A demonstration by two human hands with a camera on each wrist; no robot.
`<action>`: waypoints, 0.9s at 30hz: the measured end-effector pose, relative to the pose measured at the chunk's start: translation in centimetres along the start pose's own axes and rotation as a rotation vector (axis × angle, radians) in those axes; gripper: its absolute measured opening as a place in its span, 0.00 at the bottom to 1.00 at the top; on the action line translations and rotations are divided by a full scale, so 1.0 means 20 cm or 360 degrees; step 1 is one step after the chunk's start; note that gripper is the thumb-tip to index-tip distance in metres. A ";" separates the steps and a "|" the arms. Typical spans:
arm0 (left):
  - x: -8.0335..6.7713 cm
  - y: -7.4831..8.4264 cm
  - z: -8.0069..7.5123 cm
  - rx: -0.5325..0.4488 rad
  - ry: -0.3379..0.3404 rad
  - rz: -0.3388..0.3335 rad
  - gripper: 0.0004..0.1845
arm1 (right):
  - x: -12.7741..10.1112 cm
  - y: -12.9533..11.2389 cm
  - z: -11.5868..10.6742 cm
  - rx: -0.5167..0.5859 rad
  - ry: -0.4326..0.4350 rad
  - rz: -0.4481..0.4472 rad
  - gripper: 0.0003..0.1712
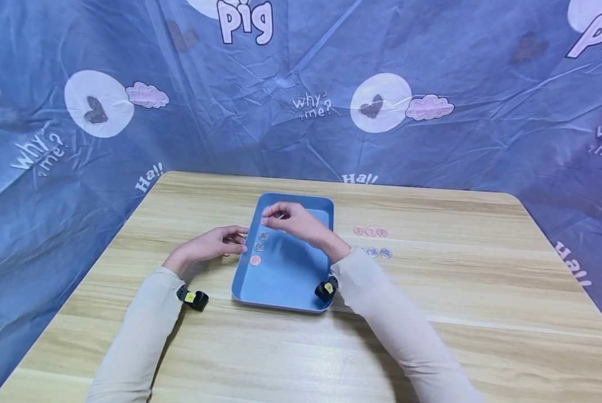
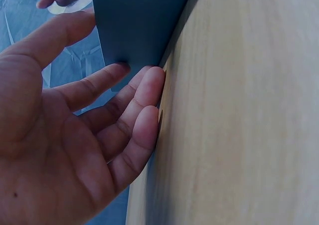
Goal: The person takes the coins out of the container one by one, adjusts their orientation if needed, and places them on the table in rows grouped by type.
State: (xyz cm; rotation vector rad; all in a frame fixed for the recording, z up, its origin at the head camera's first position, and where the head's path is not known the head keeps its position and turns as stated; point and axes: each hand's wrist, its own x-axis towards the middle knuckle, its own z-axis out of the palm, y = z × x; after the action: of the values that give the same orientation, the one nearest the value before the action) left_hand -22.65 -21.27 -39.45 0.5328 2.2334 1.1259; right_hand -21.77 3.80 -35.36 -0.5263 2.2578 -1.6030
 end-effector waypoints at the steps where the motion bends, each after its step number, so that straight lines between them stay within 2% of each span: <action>1: 0.00 0.00 0.00 0.0009 0.0002 0.0007 0.33 | 0.01 0.01 0.01 -0.0024 -0.0016 -0.0001 0.18; 7: 0.01 0.00 0.00 0.0040 -0.0010 0.0031 0.33 | 0.04 0.05 0.09 -0.0211 -0.0184 0.0008 0.15; 14: 0.00 0.00 0.00 0.0023 -0.0028 0.0025 0.34 | 0.05 0.10 0.16 -0.0229 -0.0340 0.0075 0.14; 27: 0.00 -0.01 0.00 0.0017 -0.0037 0.0040 0.34 | 0.05 0.11 0.17 -0.0413 -0.0417 0.0139 0.18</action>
State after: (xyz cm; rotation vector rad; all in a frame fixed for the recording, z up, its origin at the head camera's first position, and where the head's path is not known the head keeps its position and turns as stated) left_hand -22.78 -21.37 -39.55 0.5766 2.2200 1.1153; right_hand -21.24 1.18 -38.66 -0.6508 2.2627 -1.1323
